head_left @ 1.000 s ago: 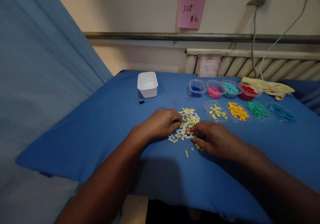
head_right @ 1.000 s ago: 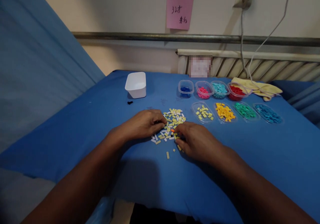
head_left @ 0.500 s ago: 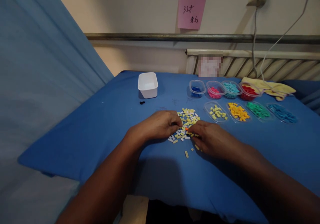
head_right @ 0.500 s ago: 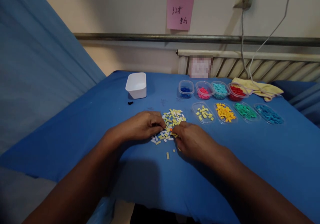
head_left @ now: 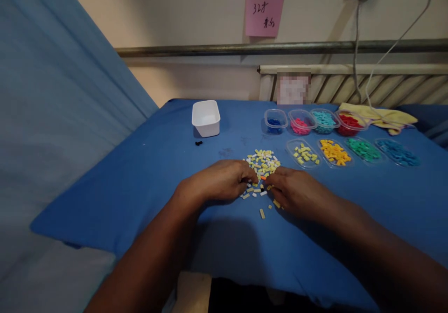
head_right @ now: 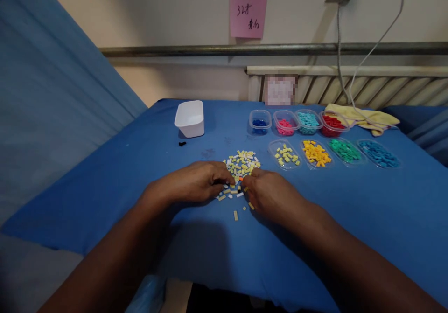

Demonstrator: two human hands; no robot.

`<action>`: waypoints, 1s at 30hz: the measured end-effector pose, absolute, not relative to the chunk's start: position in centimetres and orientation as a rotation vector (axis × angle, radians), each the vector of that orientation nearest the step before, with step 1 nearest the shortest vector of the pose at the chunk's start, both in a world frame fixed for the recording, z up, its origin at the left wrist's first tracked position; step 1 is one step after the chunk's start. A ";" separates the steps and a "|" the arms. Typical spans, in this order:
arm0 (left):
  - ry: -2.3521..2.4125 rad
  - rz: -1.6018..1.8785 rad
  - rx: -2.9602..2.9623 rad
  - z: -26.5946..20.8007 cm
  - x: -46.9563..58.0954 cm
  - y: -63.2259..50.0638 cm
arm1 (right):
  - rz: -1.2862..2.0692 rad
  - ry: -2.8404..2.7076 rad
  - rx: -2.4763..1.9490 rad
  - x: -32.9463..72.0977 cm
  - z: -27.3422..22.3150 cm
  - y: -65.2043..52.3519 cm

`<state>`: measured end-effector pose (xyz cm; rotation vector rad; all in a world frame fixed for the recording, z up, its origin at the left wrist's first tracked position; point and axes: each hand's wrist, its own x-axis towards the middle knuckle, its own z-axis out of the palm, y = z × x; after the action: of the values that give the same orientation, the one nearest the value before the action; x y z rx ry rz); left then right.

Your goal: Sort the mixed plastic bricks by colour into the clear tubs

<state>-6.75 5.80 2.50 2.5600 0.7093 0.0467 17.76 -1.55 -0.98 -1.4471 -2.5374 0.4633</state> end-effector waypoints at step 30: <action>0.730 0.001 2.670 2.3 -5.4 5.4 | 0.462 -2.453 -1.450 17.9 -1.3 -1.4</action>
<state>-5.45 5.43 2.27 2.6704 0.7299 0.0011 17.93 -1.39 -1.34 -1.4500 -2.4529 0.4625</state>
